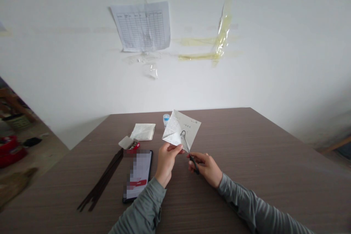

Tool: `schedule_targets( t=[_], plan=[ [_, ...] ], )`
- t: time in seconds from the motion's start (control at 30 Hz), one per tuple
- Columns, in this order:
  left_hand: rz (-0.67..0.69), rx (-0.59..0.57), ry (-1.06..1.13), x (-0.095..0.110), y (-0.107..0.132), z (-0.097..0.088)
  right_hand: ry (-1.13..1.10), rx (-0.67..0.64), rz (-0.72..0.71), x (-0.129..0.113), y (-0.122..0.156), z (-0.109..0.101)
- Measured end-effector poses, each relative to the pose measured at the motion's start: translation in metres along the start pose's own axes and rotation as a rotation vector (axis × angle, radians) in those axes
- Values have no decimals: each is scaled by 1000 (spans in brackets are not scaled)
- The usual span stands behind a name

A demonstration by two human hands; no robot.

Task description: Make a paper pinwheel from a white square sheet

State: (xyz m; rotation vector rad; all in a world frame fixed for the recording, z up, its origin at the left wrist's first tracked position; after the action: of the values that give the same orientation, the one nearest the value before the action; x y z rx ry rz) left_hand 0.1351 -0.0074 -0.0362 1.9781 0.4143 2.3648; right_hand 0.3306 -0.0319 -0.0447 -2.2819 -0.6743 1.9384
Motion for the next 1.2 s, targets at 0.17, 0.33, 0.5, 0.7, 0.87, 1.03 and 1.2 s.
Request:
schedule_targets(
  t=[0.17,0.33,0.5,0.7,0.87,1.03,1.2],
  plan=[
    [-4,-2,-13,1,1,1,8,-9,4,1,-1,0],
    [1,-2,-21,2,1,1,21,-1,12,3,-1,0],
    [3,-5,-16,1,2,1,16,3,12,3,-1,0],
    [4,-8,-18,2,2,1,12,10,-1,4,-2,0],
    [4,-14,-19,2,2,1,-29,8,-31,5,-3,-1],
    [9,-21,-19,1,0,1,-29,11,-33,5,-2,-2],
    [5,-7,-17,0,0,1,-4,5,-6,3,-1,-2]
  ],
)
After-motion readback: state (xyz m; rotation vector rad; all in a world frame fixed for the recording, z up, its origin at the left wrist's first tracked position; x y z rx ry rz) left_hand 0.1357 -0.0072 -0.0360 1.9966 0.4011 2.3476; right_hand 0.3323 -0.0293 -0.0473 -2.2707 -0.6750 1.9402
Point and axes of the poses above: each hand's wrist, its own y-axis away from the middle knuckle, its own z-axis out of the palm, x = y × z, the point moved 6 cm from there along -y, towards the middle knuckle, and after that the axes turned 14 degrees about -z, right-handed, at the moved point
